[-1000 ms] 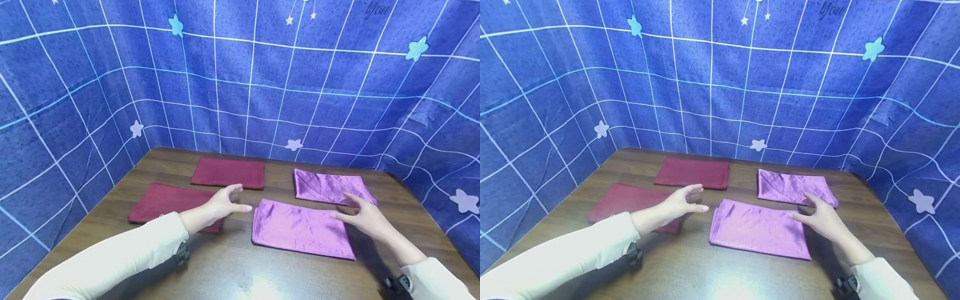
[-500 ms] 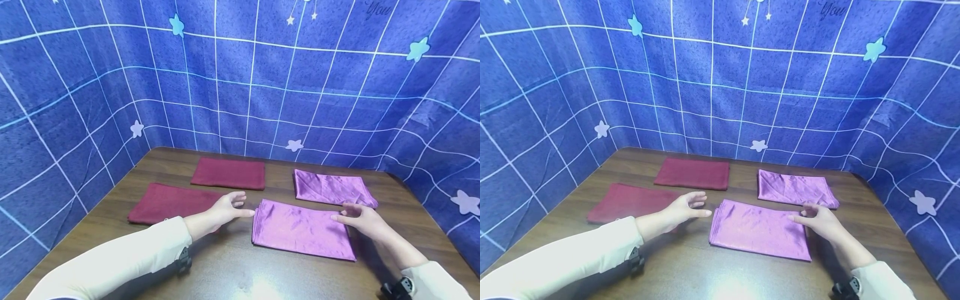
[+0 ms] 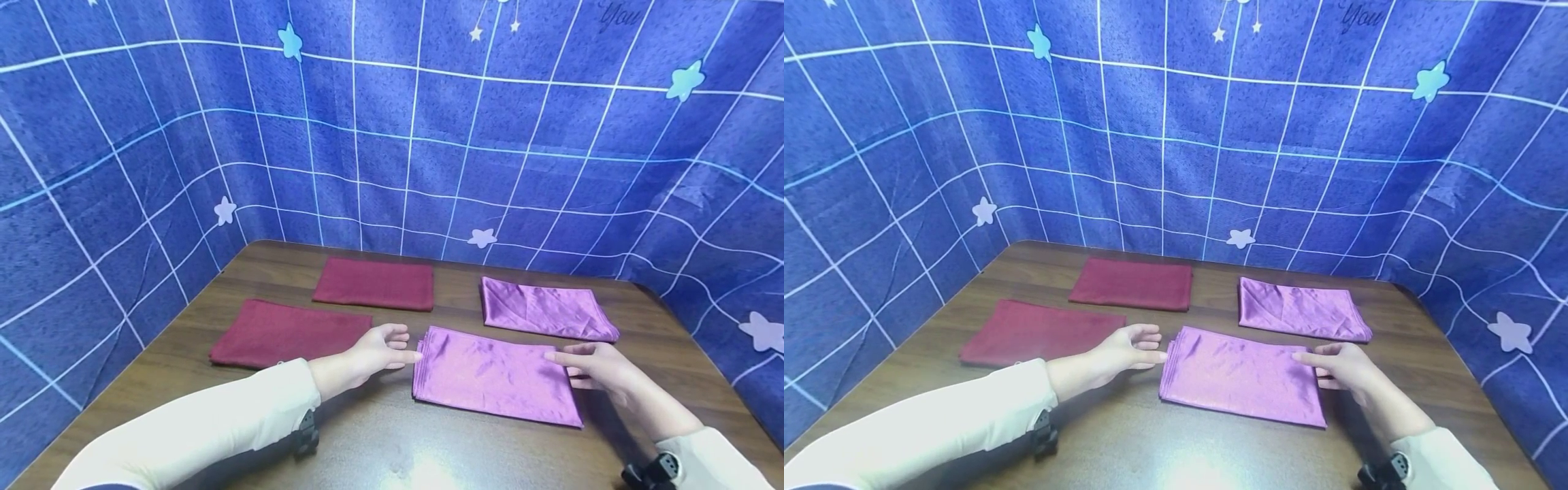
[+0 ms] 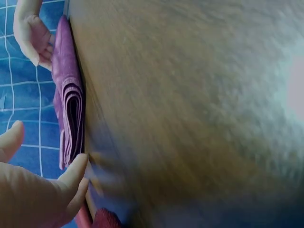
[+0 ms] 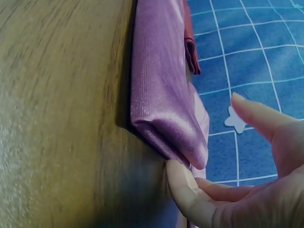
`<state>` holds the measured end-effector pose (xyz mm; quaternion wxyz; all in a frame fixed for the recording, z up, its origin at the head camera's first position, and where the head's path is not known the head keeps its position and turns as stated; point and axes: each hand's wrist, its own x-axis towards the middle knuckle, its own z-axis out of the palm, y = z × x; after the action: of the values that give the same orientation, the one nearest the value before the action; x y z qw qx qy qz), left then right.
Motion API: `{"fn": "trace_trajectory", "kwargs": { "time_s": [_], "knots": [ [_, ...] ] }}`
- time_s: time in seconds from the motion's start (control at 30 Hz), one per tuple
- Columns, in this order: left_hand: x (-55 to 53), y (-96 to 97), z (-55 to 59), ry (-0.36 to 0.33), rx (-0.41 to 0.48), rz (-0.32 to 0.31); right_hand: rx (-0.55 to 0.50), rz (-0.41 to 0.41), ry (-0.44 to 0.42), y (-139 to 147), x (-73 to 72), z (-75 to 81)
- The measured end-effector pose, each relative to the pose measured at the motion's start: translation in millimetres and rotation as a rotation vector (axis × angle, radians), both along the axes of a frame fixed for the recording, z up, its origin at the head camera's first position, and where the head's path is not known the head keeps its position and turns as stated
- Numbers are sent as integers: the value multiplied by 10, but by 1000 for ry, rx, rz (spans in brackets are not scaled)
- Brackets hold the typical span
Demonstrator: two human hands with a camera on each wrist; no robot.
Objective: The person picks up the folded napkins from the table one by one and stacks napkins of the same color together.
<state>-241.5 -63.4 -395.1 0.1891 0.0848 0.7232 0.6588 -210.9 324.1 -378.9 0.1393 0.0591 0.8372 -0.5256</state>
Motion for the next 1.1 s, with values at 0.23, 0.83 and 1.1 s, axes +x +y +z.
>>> {"fn": "trace_trajectory", "kwargs": {
  "time_s": [0.23, 0.83, 1.1],
  "knots": [
    [6, 73, -65, -52, 57, -8, -41, 22, -21, 31, -28, -69],
    [51, 281, -33, -23, -125, -41, 35, 57, 10, 21, -14, -137],
    [-9, 338, -63, -80, -112, -21, -50, 79, -27, 51, -11, -166]
  ]
}}
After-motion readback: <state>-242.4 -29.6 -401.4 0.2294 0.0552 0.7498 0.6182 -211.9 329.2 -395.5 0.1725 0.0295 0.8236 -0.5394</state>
